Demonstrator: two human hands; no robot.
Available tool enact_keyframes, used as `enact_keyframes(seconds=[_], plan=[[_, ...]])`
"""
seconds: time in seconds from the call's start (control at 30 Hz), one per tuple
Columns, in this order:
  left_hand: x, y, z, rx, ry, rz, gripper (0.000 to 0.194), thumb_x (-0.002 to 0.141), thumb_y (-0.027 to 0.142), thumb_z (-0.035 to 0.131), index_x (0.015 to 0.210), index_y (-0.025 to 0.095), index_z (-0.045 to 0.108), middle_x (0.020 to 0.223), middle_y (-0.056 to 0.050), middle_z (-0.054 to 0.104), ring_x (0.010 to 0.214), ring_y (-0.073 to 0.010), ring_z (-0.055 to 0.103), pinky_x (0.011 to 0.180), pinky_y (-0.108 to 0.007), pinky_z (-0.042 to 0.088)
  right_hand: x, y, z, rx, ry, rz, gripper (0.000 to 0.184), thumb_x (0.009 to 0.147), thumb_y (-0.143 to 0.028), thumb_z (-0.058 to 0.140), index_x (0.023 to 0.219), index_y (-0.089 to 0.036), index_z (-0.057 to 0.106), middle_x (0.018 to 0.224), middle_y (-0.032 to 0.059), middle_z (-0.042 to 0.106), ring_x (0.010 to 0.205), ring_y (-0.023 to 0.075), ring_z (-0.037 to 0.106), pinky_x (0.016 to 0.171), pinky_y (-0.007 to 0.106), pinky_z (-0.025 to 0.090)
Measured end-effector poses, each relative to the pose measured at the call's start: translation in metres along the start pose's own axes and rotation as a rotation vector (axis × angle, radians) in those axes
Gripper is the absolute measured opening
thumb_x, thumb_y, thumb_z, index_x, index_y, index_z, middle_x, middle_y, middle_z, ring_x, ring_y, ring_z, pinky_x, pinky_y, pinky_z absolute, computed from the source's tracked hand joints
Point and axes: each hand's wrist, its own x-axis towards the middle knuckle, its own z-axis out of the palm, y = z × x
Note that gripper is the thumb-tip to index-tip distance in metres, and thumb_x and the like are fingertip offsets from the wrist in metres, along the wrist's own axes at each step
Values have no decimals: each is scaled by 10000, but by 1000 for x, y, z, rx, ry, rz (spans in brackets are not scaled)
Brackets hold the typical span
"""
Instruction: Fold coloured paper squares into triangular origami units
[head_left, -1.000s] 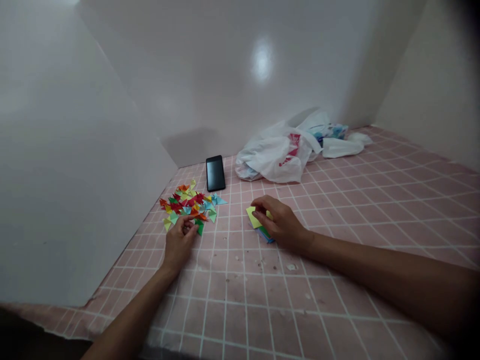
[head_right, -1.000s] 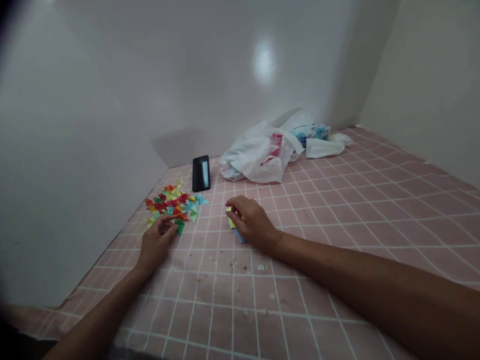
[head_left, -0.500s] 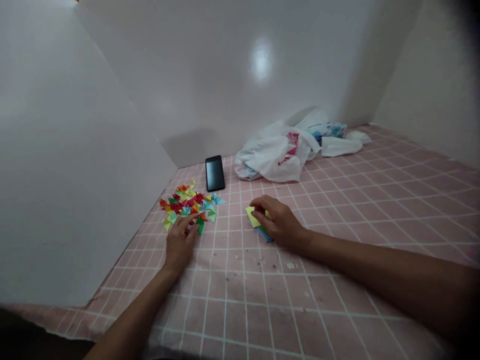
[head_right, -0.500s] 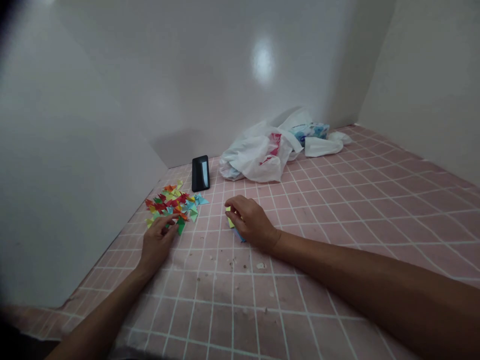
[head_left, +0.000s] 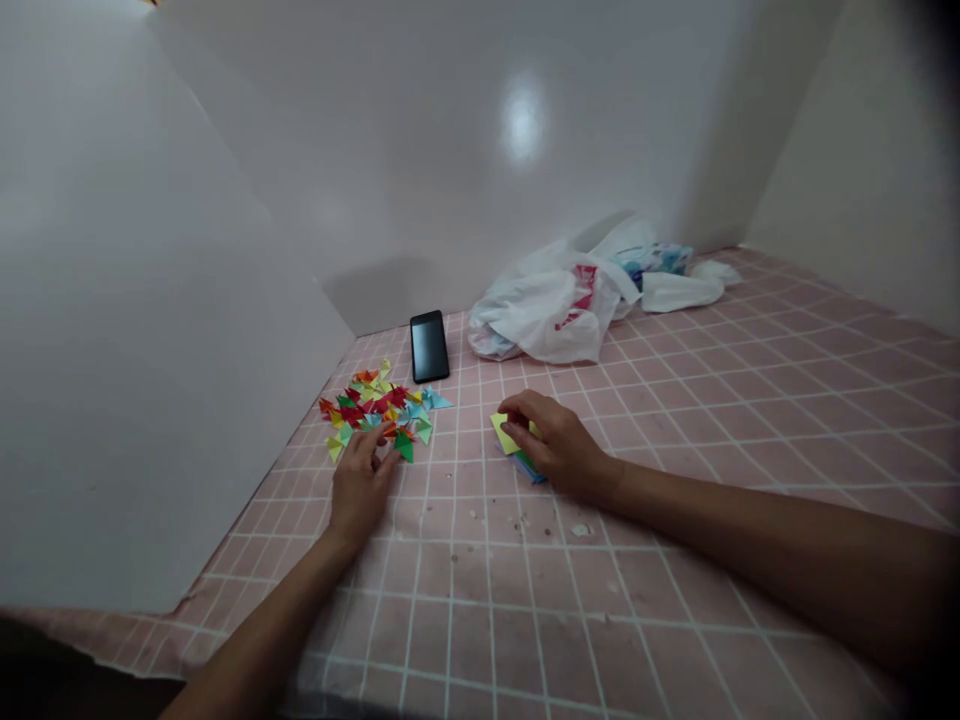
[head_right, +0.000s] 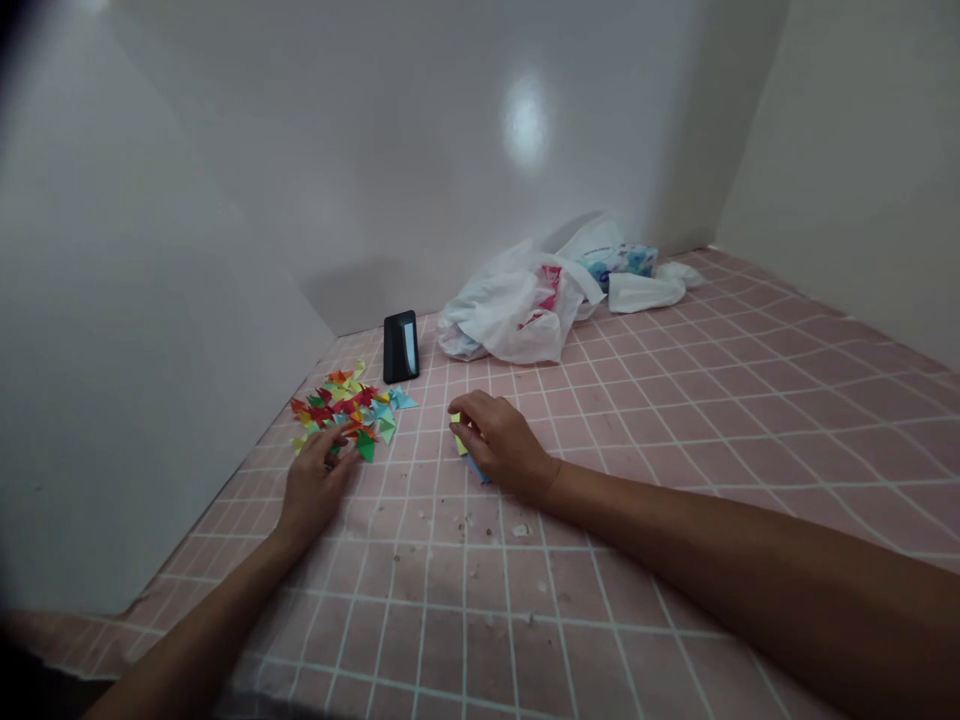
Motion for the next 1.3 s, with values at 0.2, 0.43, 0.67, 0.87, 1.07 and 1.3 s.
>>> enact_keyframes(seconds=[0.2, 0.43, 0.67, 0.87, 1.07, 1.3], plan=[[9, 2, 1, 23, -36, -24, 260, 833, 295, 641, 1070, 188, 646, 989, -59, 658, 723, -190, 582, 724, -342, 488, 0, 0, 0, -2, -8, 4, 82, 918, -133, 529, 980, -160, 575, 900, 85, 649, 805, 210, 600, 731, 346, 448], [10, -6, 9, 13, -47, -53, 50, 812, 234, 599, 790, 205, 632, 820, -35, 679, 731, -200, 626, 699, -322, 480, 1, 0, 1, -7, -4, -16, 87, 913, -128, 530, 977, -163, 577, 897, 85, 652, 811, 215, 605, 726, 342, 450], [8, -7, 10, 18, -57, -42, 49, 793, 218, 587, 756, 216, 619, 757, -14, 665, 678, -189, 600, 657, -308, 451, 0, 2, 2, -14, -28, -3, 89, 921, -132, 522, 984, -155, 581, 911, 94, 655, 830, 220, 612, 742, 349, 451], [10, -4, 9, 6, -52, -38, 53, 782, 229, 605, 752, 219, 647, 809, -34, 707, 770, -214, 648, 744, -340, 481, 0, 3, 3, -16, -45, 14, 87, 921, -138, 526, 983, -164, 582, 919, 91, 661, 832, 212, 616, 749, 342, 454], [7, -4, 4, -33, -45, -101, 180, 825, 298, 607, 984, 221, 642, 870, -39, 733, 774, -213, 698, 718, -327, 526, 0, 3, 3, -30, -60, 17, 93, 926, -154, 519, 995, -175, 579, 932, 90, 674, 840, 211, 624, 757, 349, 460], [1, 1, 1, -36, -35, -133, 206, 846, 297, 597, 1045, 243, 587, 905, -25, 735, 698, -188, 694, 677, -303, 516, 0, 2, 2, -32, -77, 25, 103, 931, -158, 508, 1001, -183, 579, 949, 92, 681, 848, 212, 632, 764, 357, 471]])
